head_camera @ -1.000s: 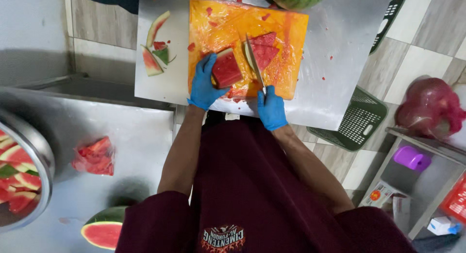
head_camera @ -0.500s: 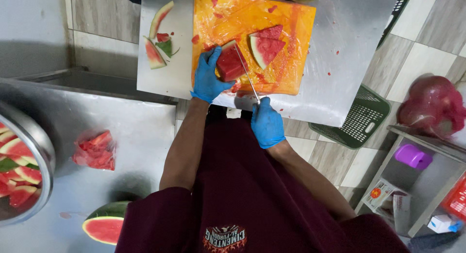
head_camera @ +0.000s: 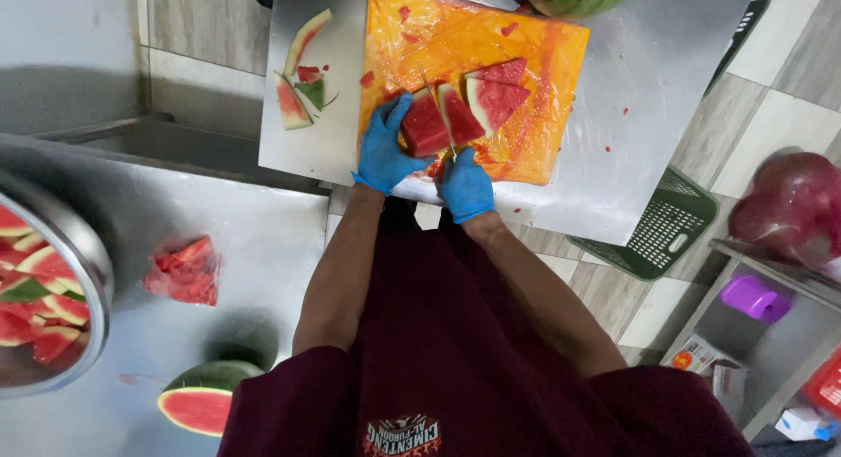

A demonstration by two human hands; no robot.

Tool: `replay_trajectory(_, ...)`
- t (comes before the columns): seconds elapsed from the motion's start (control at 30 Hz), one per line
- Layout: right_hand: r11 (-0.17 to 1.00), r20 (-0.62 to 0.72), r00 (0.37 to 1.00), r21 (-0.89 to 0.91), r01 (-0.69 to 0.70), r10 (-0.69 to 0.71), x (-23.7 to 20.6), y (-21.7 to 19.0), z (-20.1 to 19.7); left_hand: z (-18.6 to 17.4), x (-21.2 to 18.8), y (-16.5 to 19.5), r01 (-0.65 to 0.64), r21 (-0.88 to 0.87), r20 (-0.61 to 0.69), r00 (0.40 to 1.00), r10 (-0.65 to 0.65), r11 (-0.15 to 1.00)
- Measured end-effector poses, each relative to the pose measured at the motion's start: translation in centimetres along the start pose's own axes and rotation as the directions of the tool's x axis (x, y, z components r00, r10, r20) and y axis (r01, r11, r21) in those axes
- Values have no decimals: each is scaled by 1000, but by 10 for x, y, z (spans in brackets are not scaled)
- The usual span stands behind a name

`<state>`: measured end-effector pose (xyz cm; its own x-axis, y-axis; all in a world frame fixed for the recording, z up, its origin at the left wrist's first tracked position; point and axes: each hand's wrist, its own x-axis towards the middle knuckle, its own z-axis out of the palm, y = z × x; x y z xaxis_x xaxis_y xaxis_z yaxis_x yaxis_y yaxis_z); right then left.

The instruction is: The person cuts watermelon slices into smaller triangular pieces on an orange cutting board using a knife. They repeatedly slice wedges, remove rind, and transfer pieces to a metal bowl. The process continues with multiple watermelon halves.

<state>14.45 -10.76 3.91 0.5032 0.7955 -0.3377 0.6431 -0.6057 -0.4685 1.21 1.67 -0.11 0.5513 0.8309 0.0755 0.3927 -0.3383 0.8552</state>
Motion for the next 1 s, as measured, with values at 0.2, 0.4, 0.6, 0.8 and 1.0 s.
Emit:
replay_trajectory(0.2,949,-6,980,250,192,-197,16,20,-26,-1,-7,7,12,-257,32,999,-4,966)
replay_trajectory(0.4,984,-104,989,135,115,-102,-52,18,-58,3,-23,-2,-105,-119,-42,994,101,987)
replay_trajectory(0.6,998,-29,997,-3,65,-65,-96,1,-54,13,-26,-9,-40,-243,-61,998,26,969)
replay_trajectory(0.8,995,-27,994,10,104,-104,-92,14,-44,13,-27,-7,-15,-270,-56,998,0,963)
replay_trajectory(1.0,996,-18,996,-17,91,-91,-92,20,-38,13,-25,-5,-38,-276,-78,997,17,960)
